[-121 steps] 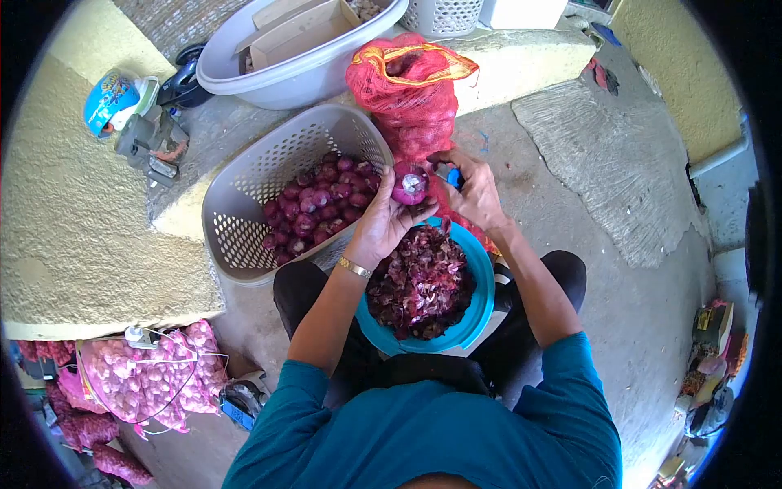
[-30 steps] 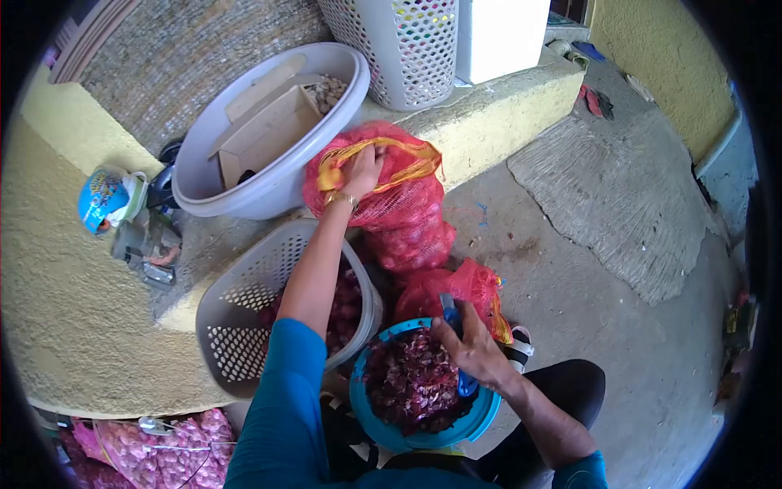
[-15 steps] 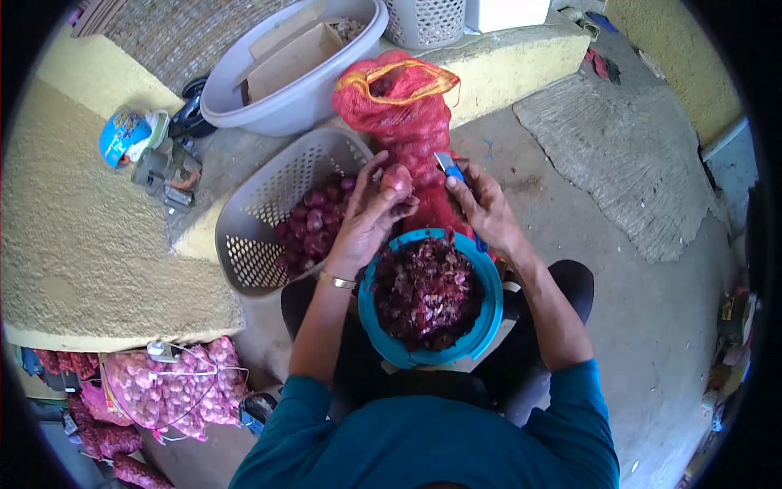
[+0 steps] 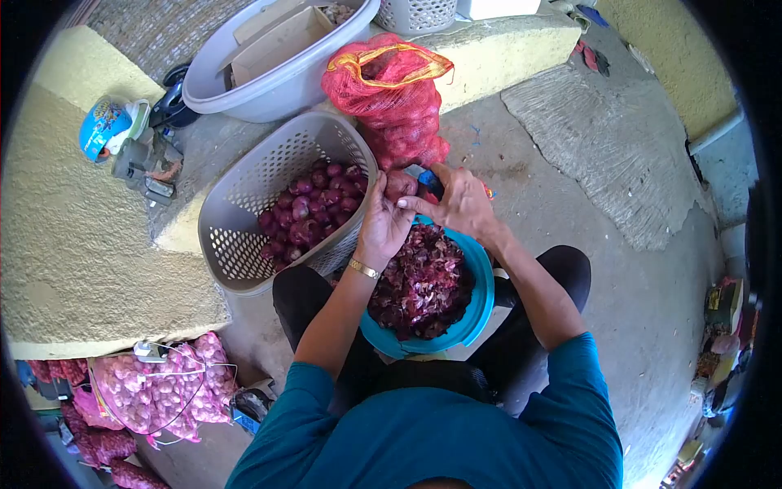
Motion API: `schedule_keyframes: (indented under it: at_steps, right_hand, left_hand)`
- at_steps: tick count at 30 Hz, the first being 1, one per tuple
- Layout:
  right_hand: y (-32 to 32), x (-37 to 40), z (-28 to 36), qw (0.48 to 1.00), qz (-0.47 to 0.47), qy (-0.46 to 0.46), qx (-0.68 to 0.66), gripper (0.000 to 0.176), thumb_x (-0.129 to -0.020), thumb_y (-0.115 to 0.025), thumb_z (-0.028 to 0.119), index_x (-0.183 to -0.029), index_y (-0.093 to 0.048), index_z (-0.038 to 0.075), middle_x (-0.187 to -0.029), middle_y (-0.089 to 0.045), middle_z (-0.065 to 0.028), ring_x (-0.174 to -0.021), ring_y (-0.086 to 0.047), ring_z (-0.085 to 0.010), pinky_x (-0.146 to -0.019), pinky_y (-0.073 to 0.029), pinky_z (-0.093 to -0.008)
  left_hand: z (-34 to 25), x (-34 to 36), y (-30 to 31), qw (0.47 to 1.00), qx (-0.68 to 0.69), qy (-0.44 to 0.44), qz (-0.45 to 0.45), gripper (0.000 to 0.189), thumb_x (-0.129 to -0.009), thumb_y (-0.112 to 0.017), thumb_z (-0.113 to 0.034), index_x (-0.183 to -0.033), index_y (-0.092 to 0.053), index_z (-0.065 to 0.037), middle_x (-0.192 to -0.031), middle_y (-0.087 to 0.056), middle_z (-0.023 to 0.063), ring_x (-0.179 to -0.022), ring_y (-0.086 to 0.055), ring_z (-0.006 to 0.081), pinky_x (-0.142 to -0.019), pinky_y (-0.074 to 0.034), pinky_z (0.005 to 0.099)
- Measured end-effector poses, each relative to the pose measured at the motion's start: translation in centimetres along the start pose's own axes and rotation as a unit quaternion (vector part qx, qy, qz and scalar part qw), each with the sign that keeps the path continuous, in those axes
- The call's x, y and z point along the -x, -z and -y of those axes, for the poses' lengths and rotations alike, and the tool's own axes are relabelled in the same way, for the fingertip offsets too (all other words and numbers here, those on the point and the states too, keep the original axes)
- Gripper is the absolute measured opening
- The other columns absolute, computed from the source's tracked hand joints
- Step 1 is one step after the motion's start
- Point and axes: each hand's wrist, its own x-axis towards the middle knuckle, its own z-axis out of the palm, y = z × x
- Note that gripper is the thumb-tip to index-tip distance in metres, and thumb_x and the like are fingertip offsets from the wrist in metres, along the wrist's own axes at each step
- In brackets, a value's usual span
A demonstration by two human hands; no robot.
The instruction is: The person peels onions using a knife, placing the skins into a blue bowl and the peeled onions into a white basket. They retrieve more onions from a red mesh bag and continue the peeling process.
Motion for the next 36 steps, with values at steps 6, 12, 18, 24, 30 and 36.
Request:
schedule_keyframes:
  at_steps: [6, 12, 18, 24, 30, 36]
  right_hand:
    - [-0.9, 0.3, 0.1, 0.996, -0.077, 0.041, -0.015, 0.054, -0.08, -0.077, 0.044, -0.096, -0.058, -0.003, -0.077, -0.064, -0.024, -0.077, -0.066, -0.0423, -0.067, -0.052, -0.0467]
    - [0.6, 0.1, 0.0, 0.984, -0.013, 0.033, -0.172, 0.033, -0.088, -0.072, 0.024, -0.101, -0.06, -0.004, -0.087, -0.067, -0.0235, -0.081, -0.066, -0.0368, -0.071, -0.051, -0.0417]
    - [2.6, 0.2, 0.5, 0.977, 0.072, -0.002, -0.198, 0.028, -0.093, -0.068, 0.019, -0.106, -0.062, -0.005, -0.088, -0.07, -0.0175, -0.085, -0.068, -0.0199, -0.074, -0.052, -0.0378]
    - [1.7, 0.9, -0.8, 0.988, 0.029, 0.129, -0.074, 0.026, -0.093, -0.063, 0.013, -0.113, -0.059, -0.003, -0.091, -0.066, -0.0154, -0.083, -0.067, -0.0279, -0.074, -0.052, -0.038]
    - [2.4, 1.1, -0.3, 0.994, -0.009, 0.108, -0.024, 0.017, -0.092, -0.056, 0.009, -0.108, -0.053, 0.004, -0.095, -0.061, -0.0172, -0.086, -0.063, -0.038, -0.071, -0.051, -0.0442]
    - [2.0, 1.3, -0.5, 0.981, -0.012, 0.153, 0.117, 0.013, -0.086, -0.059, 0.007, -0.094, -0.048, 0.006, -0.085, -0.058, -0.013, -0.08, -0.064, -0.0344, -0.062, -0.05, -0.0454]
  left_hand:
    - [-0.6, 0.2, -0.2, 0.996, 0.054, 0.034, 0.061, 0.027, -0.103, -0.05, -0.034, -0.105, -0.052, -0.008, -0.099, -0.051, 0.0028, -0.093, -0.051, 0.0129, -0.088, -0.046, 0.0284]
    - [-0.3, 0.0, -0.2, 0.974, -0.202, 0.02, 0.1, 0.04, -0.103, -0.05, -0.036, -0.131, -0.043, -0.009, -0.108, -0.052, 0.0014, -0.106, -0.054, 0.0148, -0.099, -0.043, 0.0339]
    - [-2.4, 1.5, -0.9, 0.856, -0.508, -0.025, 0.092, 0.049, -0.103, -0.05, -0.033, -0.141, -0.036, -0.005, -0.117, -0.053, 0.0049, -0.1, -0.056, 0.0144, -0.082, -0.052, 0.0296]
    - [-2.0, 1.1, -0.7, 0.909, -0.393, 0.052, 0.13, 0.048, -0.102, -0.053, -0.032, -0.138, -0.039, -0.005, -0.111, -0.055, 0.0058, -0.088, -0.057, 0.0144, -0.072, -0.051, 0.0305]
    - [-1.9, 0.8, -0.2, 0.89, -0.449, 0.003, 0.082, 0.042, -0.102, -0.053, -0.029, -0.135, -0.041, -0.006, -0.104, -0.054, 0.0048, -0.082, -0.057, 0.0133, -0.071, -0.051, 0.03]
    - [-1.7, 0.5, -0.2, 0.848, -0.516, -0.088, 0.083, 0.037, -0.101, -0.055, -0.024, -0.129, -0.04, -0.006, -0.1, -0.053, 0.005, -0.075, -0.056, 0.0112, -0.066, -0.05, 0.0273]
